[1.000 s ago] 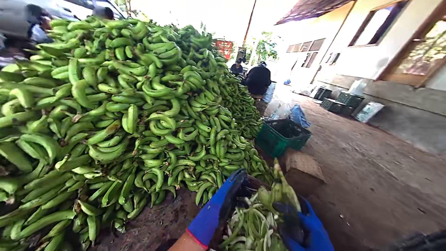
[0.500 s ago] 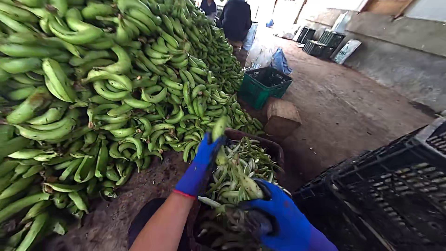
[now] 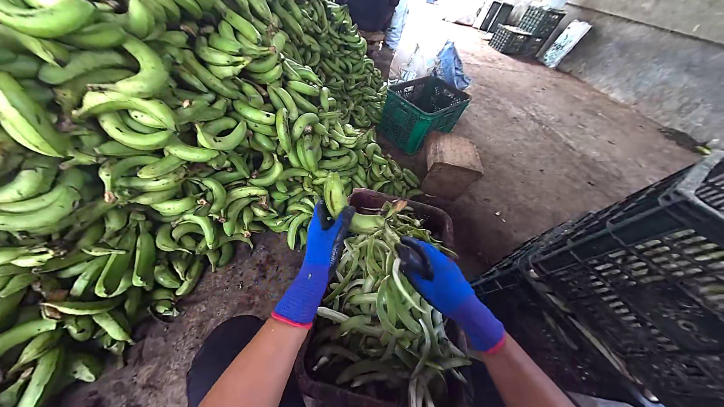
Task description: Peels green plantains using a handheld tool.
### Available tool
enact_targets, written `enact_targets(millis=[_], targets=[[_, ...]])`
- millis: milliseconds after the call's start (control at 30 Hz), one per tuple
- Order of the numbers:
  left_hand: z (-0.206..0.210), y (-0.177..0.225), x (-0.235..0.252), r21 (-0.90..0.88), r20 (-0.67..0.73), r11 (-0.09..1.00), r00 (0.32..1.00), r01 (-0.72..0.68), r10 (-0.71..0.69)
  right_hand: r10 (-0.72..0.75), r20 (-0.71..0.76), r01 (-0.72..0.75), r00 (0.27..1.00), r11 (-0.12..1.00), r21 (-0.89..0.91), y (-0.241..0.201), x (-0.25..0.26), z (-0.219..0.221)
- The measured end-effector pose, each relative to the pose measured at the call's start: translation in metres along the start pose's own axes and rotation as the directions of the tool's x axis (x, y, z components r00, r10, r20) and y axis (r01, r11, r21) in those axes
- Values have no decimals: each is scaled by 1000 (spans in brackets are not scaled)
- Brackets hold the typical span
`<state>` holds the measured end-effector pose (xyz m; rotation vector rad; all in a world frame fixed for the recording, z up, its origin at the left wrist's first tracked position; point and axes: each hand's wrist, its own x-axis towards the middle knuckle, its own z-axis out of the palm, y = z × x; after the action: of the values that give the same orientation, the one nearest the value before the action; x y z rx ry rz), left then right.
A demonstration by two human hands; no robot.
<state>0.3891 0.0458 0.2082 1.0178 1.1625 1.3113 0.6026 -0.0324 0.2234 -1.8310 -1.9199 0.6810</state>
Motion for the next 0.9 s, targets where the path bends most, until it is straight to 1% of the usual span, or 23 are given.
enact_targets(millis=[33,67,133,167,233,267,300,333,367,400,433,467,500,533,567,600,633,700,800,833,867,900], targets=[[5,-2,-6,37,31,999,999,-22,21,59,-54,-56,997,997,56,-6,-4,-1],[8,-5,-10,90,60,995,997,-51,46,123,-66,-117,990,988,98,-9,-6,-2],[11,-13,-16,215,101,969,990,-118,98,201,-29,-195,979,970,145,-7,-7,-3],[12,-15,-18,274,113,950,986,-149,122,190,-60,-177,980,969,173,-3,-9,-2],[12,-18,-20,350,131,911,974,-218,183,96,-192,-55,977,976,210,2,-18,1],[11,-17,-22,360,143,900,968,-245,207,84,-171,-50,982,980,194,4,-21,1],[9,-15,-25,351,162,899,962,-263,218,147,-19,-142,989,979,146,6,-23,-2],[6,-13,-28,324,189,907,958,-270,217,266,211,-281,941,959,44,10,-20,-2],[4,-9,-30,270,217,928,955,-257,201,369,379,-373,849,925,-65,18,-15,2],[3,-3,-28,200,247,953,953,-226,174,420,458,-417,783,902,-114,23,-12,5],[1,2,-25,135,283,974,949,-183,139,410,473,-425,779,902,-82,26,-12,5],[-1,4,-23,78,318,988,942,-135,104,359,444,-401,821,916,1,28,-16,2],[-4,3,-20,32,358,994,930,-101,83,281,375,-342,883,934,105,29,-21,0],[-6,2,-17,10,400,996,913,-84,73,190,277,-250,942,947,202,31,-24,0],[-7,1,-14,7,428,997,902,-72,62,95,179,-142,979,952,273,34,-25,1],[-6,-1,-13,6,433,998,900,-63,54,5,96,-34,995,950,309,38,-26,4],[-3,-2,-13,3,419,999,907,-52,46,-69,40,53,997,950,307,40,-27,7],[2,-7,-15,-2,367,998,928,-62,58,-166,-16,165,986,957,237,36,-30,9],[8,-5,-19,65,197,991,975,-115,100,-290,-57,295,955,947,130,27,-35,13],[10,-4,-21,72,157,990,982,-117,105,-318,-60,323,946,940,111,26,-34,13],[11,-3,-24,55,153,992,983,-115,106,-327,-54,331,943,939,94,24,-33,11],[11,-3,-26,14,181,995,979,-98,94,-325,-54,329,944,941,76,23,-30,9]])
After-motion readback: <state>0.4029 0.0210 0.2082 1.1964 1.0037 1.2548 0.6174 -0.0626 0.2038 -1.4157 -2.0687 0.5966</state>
